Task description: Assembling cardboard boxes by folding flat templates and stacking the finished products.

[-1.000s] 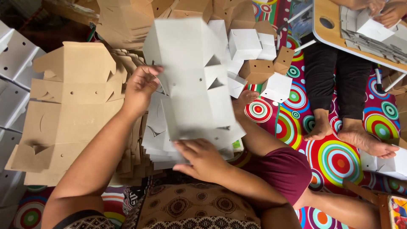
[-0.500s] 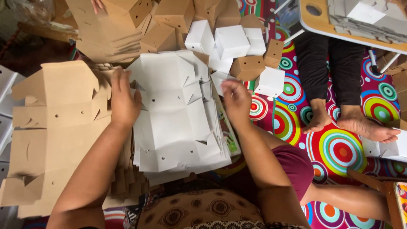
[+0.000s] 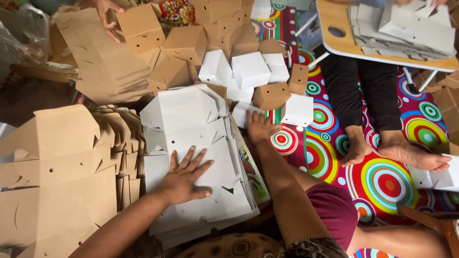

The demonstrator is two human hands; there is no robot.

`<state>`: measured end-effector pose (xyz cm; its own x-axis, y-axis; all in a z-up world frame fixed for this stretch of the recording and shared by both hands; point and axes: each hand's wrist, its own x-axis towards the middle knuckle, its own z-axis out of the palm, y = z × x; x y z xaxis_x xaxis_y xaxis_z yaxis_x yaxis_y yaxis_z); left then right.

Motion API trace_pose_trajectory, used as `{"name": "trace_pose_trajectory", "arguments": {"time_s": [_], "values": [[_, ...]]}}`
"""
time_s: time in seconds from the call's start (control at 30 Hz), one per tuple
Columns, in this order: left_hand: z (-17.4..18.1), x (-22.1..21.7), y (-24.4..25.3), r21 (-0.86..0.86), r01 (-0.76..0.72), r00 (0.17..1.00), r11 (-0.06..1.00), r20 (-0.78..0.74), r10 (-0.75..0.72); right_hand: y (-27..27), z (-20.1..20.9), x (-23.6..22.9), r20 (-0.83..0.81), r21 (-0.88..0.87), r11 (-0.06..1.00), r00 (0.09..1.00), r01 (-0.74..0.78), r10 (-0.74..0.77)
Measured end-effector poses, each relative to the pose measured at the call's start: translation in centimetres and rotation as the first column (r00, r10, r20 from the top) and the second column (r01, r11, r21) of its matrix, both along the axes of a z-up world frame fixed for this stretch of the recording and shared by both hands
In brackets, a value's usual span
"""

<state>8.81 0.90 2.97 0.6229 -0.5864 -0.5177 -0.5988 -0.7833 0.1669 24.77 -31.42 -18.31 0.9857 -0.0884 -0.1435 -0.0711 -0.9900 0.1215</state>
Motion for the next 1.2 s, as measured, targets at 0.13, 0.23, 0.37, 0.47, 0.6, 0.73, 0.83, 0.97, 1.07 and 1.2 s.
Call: {"name": "trace_pose_trajectory", "arguments": {"time_s": [0.13,0.23,0.37,0.47,0.6,0.73,0.83,0.97,1.07,1.2], "values": [[-1.8,0.1,0.7,-0.078,-0.040,0.999,0.996,0.005,0.040,-1.6,4.3,-1.5,0.344,0.391,0.912,0.899,0.124,-0.269],[-2.4,0.7,1.4,-0.356,-0.176,0.979,0.918,0.032,0.200,-3.0,8.5,-4.1,0.344,0.938,0.272,0.657,-0.214,-0.670],[-0.2,1.3,1.4,-0.801,-0.490,0.869,0.345,-0.420,0.261,-4.4,11.8,-10.0,0.060,0.758,-0.568,0.902,-0.320,-0.428],[1.5,0.4,0.3,-0.835,-0.544,0.839,0.082,-0.543,0.037,-2.9,11.6,-13.8,-0.072,0.720,-0.681,0.962,-0.134,-0.264],[0.8,-4.2,-0.7,-0.790,-0.605,0.789,-0.097,-0.579,-0.206,6.2,15.0,-19.2,-0.161,0.701,-0.708,0.986,0.087,-0.039],[-6.0,-4.5,1.1,-0.467,-0.771,0.629,-0.433,-0.664,-0.404,8.2,16.6,-21.0,-0.076,0.795,-0.580,0.977,0.179,0.197],[-9.1,-4.1,2.0,-0.281,-0.839,0.462,-0.466,-0.819,-0.339,10.1,20.6,-22.7,0.251,0.967,0.059,0.966,-0.247,-0.063],[-7.4,-4.2,1.2,-0.153,-0.828,0.364,-0.540,-0.879,-0.309,10.6,24.7,-22.5,0.838,0.472,0.212,0.510,-0.856,0.192],[-6.1,-4.9,0.8,-0.121,-0.836,0.313,-0.535,-0.906,-0.285,10.8,25.3,-22.7,0.879,0.320,0.251,0.385,-0.914,0.281],[-8.8,-5.5,-0.3,-0.129,-0.865,0.278,-0.484,-0.927,-0.251,8.7,21.8,-22.7,0.926,0.113,0.663,0.320,-0.740,0.199]]}}
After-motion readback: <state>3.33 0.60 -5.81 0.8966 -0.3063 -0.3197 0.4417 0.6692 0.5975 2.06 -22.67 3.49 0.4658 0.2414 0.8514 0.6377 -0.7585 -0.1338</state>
